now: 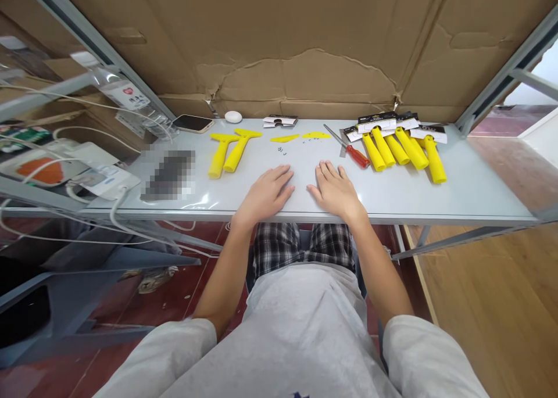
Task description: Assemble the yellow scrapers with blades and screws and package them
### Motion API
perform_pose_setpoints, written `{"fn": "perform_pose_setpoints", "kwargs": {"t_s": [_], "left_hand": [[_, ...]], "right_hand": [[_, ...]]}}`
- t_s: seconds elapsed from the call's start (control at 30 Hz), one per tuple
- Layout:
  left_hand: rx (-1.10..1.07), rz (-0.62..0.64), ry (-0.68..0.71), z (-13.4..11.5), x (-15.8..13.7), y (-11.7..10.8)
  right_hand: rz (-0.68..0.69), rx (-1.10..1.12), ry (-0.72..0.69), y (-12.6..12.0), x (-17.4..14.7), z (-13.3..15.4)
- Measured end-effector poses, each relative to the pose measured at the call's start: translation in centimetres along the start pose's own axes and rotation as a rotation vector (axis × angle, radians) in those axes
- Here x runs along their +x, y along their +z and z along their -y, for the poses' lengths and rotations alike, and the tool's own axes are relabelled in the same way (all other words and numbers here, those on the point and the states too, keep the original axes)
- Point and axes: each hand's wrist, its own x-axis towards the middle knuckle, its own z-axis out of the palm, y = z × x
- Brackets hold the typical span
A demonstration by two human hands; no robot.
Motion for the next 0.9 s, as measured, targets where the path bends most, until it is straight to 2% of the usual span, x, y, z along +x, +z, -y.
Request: {"fn": "perform_pose_setpoints", "kwargs": {"t_s": [0.13, 0.23, 0.4, 0.5, 0.63, 0.77, 0.9], "left_hand": [[-0.099, -0.145, -0.014, 0.7, 0.2, -1.4], [-0.003, -0.237, -0.078, 2.5, 0.7, -2.9], [0.168, -0.192, -0.276, 6.5, 1.7, -4.3], [0.186, -0.123, -0.338, 7.6, 1.7, -4.5], [0.190, -0.131, -0.309, 8.1, 1.0, -4.7], [0.145, -0.204, -0.253, 8.3, 0.0, -4.7], [0.113, -0.259, -0.270, 8.4, -0.3, -4.2]], "right_hand": [[0.020, -0.008, 0.012, -0.3, -0.1, 0.4], [0.029, -0.010, 0.022, -0.6, -0.2, 0.6], [0.028, 0.012, 0.028, -0.6, -0.2, 0.6], [0.005, 0.026, 0.008, -0.3, -0.1, 0.4], [-0.010, 0.042, 0.000, -0.1, -0.1, 0.3], [0.013, 0.036, 0.016, -0.4, -0.1, 0.6], [0.036, 0.019, 0.026, -0.7, -0.2, 0.9]]}}
